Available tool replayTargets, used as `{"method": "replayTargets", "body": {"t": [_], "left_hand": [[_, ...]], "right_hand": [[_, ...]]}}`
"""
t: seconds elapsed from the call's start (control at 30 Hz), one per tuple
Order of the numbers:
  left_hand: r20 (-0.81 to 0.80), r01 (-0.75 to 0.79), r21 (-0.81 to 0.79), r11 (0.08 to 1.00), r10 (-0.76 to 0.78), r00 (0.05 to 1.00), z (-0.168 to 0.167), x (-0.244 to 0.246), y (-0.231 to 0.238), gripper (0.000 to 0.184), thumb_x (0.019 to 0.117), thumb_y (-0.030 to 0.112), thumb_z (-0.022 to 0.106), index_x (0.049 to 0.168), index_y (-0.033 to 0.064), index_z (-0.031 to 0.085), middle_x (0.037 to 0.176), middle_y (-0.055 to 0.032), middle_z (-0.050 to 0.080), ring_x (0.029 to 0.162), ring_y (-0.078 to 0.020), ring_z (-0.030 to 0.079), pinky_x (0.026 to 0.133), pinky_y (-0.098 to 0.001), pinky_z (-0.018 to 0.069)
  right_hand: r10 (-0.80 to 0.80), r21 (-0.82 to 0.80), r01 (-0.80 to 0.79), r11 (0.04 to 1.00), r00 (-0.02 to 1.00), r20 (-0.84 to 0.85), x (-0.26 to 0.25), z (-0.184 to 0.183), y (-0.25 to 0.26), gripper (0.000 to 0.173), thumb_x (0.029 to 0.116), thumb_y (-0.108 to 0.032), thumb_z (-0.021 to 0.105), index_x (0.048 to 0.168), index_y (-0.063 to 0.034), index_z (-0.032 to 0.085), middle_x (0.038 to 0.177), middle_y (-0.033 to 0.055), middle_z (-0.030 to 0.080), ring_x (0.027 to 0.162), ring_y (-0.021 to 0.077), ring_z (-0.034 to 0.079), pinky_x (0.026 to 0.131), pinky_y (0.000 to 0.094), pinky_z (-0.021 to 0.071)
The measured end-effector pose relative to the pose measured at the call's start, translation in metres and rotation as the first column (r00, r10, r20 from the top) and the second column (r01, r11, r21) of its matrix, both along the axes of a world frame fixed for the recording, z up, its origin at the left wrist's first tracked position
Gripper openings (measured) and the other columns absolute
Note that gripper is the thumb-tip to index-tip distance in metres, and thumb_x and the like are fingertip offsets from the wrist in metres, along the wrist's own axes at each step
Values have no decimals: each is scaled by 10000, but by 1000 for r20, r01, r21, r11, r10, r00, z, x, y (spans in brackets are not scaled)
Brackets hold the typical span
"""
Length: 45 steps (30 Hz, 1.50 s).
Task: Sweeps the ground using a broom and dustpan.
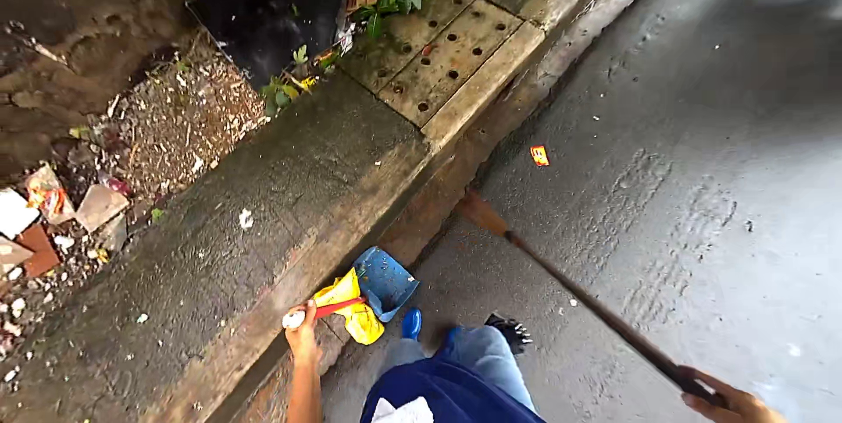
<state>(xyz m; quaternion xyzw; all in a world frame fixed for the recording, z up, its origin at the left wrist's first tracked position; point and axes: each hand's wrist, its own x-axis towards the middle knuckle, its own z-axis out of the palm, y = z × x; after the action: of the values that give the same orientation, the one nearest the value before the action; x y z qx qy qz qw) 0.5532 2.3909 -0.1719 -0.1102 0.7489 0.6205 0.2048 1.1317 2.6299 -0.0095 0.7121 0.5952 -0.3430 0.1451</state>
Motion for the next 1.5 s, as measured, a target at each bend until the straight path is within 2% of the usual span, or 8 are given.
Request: {"method": "replayTargets", "body": {"t": [0.23,0.33,0.43,0.63,0.8,1.0,1.27,1.5], "left_hand": [[0,-36,-6,999,36,999,-10,21,125,298,1018,108,622,1266,-37,548,1218,-157,615,1000,-182,617,820,-382,560],[13,7,-64,998,-6,1000,-15,50,192,379,1028,121,604,1358,-34,498,1291,-163,571,1064,-180,591,881,-374,543],[-14,54,-104,993,-56,998,-13,66,261,390,1010,89,619,1357,-48,506,1338,-176,567,1111,-187,589,905,-370,539],[-41,59,-159,986,-67,997,-18,73,355,362,981,41,648,1312,-65,547,1288,-171,609,1045,-159,610,846,-328,543],[-36,15,-181,983,-22,999,-17,71,380,333,970,24,651,1280,-47,550,1220,-133,632,1001,-134,624,791,-312,552],[-31,33,-165,986,-39,999,-4,89,393,211,951,-9,652,1135,10,553,1076,-46,638,950,-87,631,771,-277,562],[-58,13,-129,992,-20,998,-14,80,386,227,935,-22,662,1137,-16,558,1110,-83,653,952,-104,644,774,-291,565],[-39,29,-114,993,-34,999,4,96,394,198,907,-72,654,1052,27,561,1050,-47,642,962,-116,624,802,-305,551]], "right_hand": [[-142,233,86,969,962,235,25,-51,214,354,1016,-179,613,1315,6,649,1207,397,638,1140,608,599,898,811,425],[-239,116,212,970,911,336,-31,-77,299,404,1032,-231,550,1356,-1,623,1355,310,614,1284,496,573,1005,703,438],[-55,-62,78,995,948,312,-35,-108,348,426,1004,-219,574,1399,-65,616,1348,310,622,1268,513,580,990,731,431],[105,-25,-102,994,980,168,51,-15,407,499,1005,-220,671,1495,-212,576,1272,337,650,1153,605,594,911,832,397],[-77,58,62,996,943,325,48,5,425,554,1032,-207,598,1571,-235,474,1289,372,625,1166,632,575,907,830,390],[4,-56,22,998,904,427,13,-89,456,472,995,-135,541,1466,-119,557,1318,295,640,1212,506,615,945,716,458],[119,-14,-122,992,926,358,71,10,438,568,1017,-173,633,1559,-271,492,1332,294,645,1186,580,596,920,806,391],[-176,121,141,983,918,357,71,-20,395,575,953,-121,685,1510,-152,548,1318,367,610,1205,611,559,937,802,388]]}}
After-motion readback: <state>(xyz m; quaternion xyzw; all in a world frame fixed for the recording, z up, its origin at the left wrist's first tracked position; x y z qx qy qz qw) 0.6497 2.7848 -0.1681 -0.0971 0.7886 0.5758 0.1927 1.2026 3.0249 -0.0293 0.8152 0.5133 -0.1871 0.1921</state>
